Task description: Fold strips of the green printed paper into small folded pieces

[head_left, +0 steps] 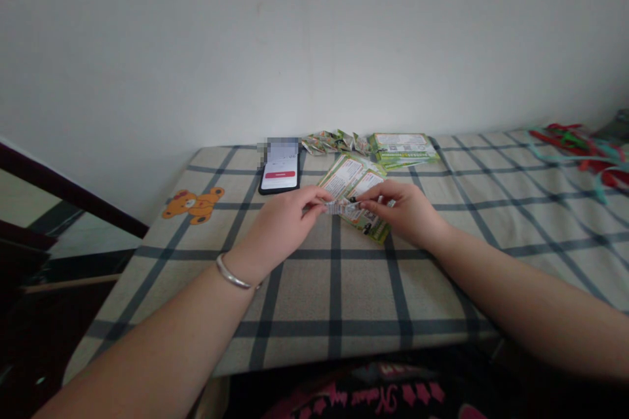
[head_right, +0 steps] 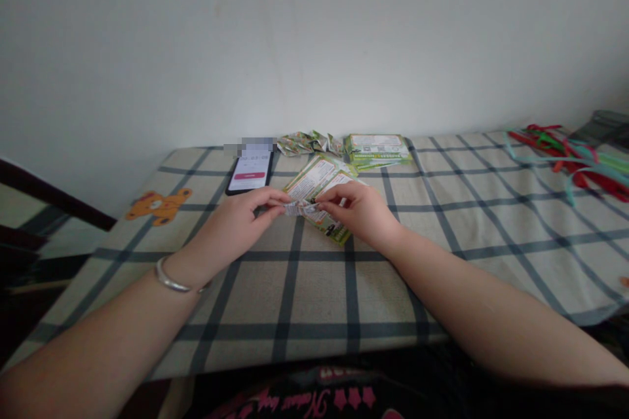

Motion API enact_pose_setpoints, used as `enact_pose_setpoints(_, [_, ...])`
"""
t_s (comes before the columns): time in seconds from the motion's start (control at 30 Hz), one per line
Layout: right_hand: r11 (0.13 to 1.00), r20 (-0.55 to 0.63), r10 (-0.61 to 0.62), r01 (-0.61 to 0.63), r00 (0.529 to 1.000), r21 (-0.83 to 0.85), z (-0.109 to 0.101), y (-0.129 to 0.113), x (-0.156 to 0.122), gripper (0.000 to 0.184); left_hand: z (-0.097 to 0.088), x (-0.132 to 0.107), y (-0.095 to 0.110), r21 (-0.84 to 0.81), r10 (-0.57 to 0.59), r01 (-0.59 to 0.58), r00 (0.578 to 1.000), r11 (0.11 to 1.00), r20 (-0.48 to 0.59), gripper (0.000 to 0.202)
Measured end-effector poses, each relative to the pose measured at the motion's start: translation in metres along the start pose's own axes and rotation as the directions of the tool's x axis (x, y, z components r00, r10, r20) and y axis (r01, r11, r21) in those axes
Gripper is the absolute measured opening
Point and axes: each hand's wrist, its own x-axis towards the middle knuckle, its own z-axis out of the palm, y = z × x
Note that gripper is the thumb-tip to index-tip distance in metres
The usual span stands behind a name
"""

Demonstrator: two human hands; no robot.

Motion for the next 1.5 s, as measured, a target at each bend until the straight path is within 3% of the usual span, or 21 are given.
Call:
enact_pose_setpoints(0.27, [0.981,-0.033,0.116,-0.110,0.993,0.158,0.002,-0.004,0.002,0.020,0.002,0.001,-0.004,-0.072,-0.013,0.008,0.997,0.997,-0.077,0.014])
enact_pose_setpoints(0.4, [0.992,-0.034,0.119,-0.117,0.992,0.044,0.001,0.005,0.006,0.015,0.005,0.001,-0.004,-0.007,0.012,-0.013,0.998,1.000,-0.064,0.025])
enact_pose_setpoints(0.5, [0.991,0.035,0.116,-0.118,0.993,0.066,-0.005,0.013,0.014,0.014,0.007,0.001,-0.005,-0.021,0.052,-0.053,0.997,0.998,-0.063,0.037])
enact_pose_setpoints(0.63, [0.994,-0.071,0.086,-0.091,0.994,-0.067,-0.019,0.012,0.032,0.015,0.011,0.002,-0.006,0.010,0.097,-0.097,0.991,0.995,-0.091,0.047])
enact_pose_setpoints(0.8, [0.952,-0.217,-0.015,-0.053,0.976,-0.302,-0.032,0.007,0.065,0.015,0.012,0.003,-0.009,0.133,0.186,-0.194,0.980,0.972,0.070,0.033])
enact_pose_setpoints(0.9, [0.907,-0.281,-0.008,-0.111,0.960,-0.406,-0.030,0.010,0.084,0.019,0.013,0.003,-0.010,0.180,0.193,-0.224,0.966,0.958,0.173,0.034])
enact_pose_setpoints(1.17, [0.795,-0.257,-0.013,-0.146,0.966,-0.589,-0.003,0.018,0.116,0.021,0.012,0.002,-0.011,0.253,0.185,-0.258,0.942,0.933,0.279,0.036])
enact_pose_setpoints(1.5, [0.870,-0.234,0.035,-0.145,0.972,-0.471,-0.001,0.025,0.111,0.033,0.012,0.001,-0.012,0.253,0.191,-0.268,0.938,0.929,0.290,0.037])
